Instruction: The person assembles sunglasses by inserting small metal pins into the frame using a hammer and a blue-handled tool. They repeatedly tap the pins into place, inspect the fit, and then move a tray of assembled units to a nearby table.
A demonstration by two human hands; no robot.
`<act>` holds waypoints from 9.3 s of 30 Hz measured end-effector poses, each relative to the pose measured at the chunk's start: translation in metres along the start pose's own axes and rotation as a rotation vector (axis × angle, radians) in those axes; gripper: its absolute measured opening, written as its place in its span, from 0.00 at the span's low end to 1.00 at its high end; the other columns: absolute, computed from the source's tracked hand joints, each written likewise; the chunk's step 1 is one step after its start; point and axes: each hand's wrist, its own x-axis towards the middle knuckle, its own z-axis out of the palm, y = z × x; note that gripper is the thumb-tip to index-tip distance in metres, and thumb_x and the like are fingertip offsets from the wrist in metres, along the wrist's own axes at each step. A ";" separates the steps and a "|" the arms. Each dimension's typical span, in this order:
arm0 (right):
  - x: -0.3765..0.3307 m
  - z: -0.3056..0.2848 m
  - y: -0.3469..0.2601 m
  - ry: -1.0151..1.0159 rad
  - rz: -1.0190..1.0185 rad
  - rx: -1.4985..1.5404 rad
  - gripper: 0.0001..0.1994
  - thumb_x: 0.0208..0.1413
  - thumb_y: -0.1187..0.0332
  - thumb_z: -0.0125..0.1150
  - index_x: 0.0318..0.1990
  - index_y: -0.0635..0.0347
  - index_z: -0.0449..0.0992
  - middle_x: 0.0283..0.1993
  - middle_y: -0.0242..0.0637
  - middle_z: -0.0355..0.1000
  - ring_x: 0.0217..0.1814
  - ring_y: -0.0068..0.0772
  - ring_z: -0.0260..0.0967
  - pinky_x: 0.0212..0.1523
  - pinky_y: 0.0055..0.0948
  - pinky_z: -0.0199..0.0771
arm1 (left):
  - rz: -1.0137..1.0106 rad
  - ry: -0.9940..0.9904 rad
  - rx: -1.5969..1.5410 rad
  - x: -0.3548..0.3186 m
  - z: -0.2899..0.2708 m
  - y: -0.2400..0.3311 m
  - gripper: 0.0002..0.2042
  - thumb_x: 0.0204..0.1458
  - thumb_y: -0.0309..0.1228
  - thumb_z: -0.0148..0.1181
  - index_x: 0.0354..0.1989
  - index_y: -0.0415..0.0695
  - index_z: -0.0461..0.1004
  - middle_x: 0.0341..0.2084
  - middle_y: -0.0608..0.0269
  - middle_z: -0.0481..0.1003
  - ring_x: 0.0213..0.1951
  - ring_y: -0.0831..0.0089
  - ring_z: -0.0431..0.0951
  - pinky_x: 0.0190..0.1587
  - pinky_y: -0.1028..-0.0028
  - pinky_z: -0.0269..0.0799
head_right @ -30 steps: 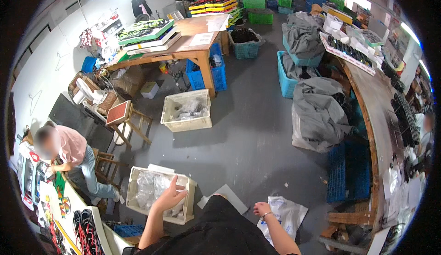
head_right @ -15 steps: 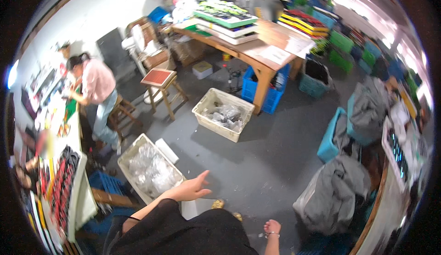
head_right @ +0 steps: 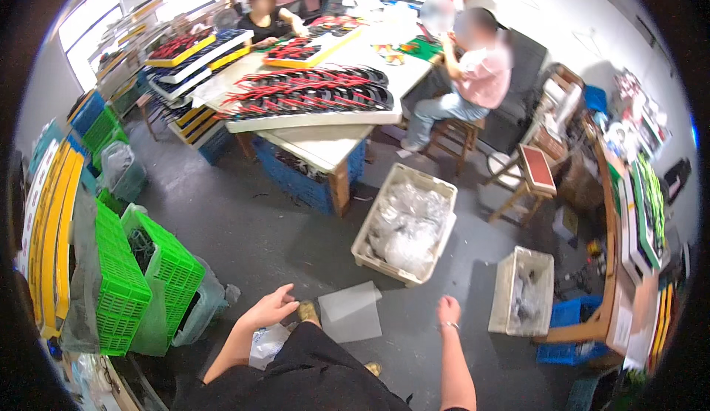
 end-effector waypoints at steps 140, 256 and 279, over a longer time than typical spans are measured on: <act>0.429 0.893 -0.797 0.805 -0.535 -0.003 0.30 0.42 0.74 0.41 0.59 0.59 0.52 0.37 0.48 0.68 0.31 0.46 0.67 0.35 0.35 0.69 | 0.368 0.588 0.530 0.849 -0.802 -0.236 0.26 0.40 0.46 0.58 0.47 0.45 0.63 0.47 0.61 0.62 0.51 0.61 0.58 0.51 0.63 0.56; -0.518 -1.943 0.672 1.692 0.191 -0.085 0.28 0.46 0.77 0.44 0.58 0.69 0.52 0.51 0.53 0.59 0.51 0.51 0.58 0.54 0.33 0.55 | 1.186 -1.131 0.452 -0.462 2.170 1.062 0.17 0.48 0.34 0.54 0.42 0.35 0.68 0.34 0.52 0.74 0.35 0.62 0.74 0.39 0.69 0.69; -0.432 -2.693 0.941 1.241 -0.105 -0.356 0.30 0.44 0.80 0.46 0.59 0.64 0.51 0.41 0.49 0.60 0.41 0.46 0.60 0.44 0.30 0.62 | 0.046 -0.878 0.411 -0.661 2.661 1.222 0.17 0.51 0.35 0.51 0.46 0.37 0.65 0.32 0.60 0.71 0.27 0.76 0.72 0.24 0.78 0.68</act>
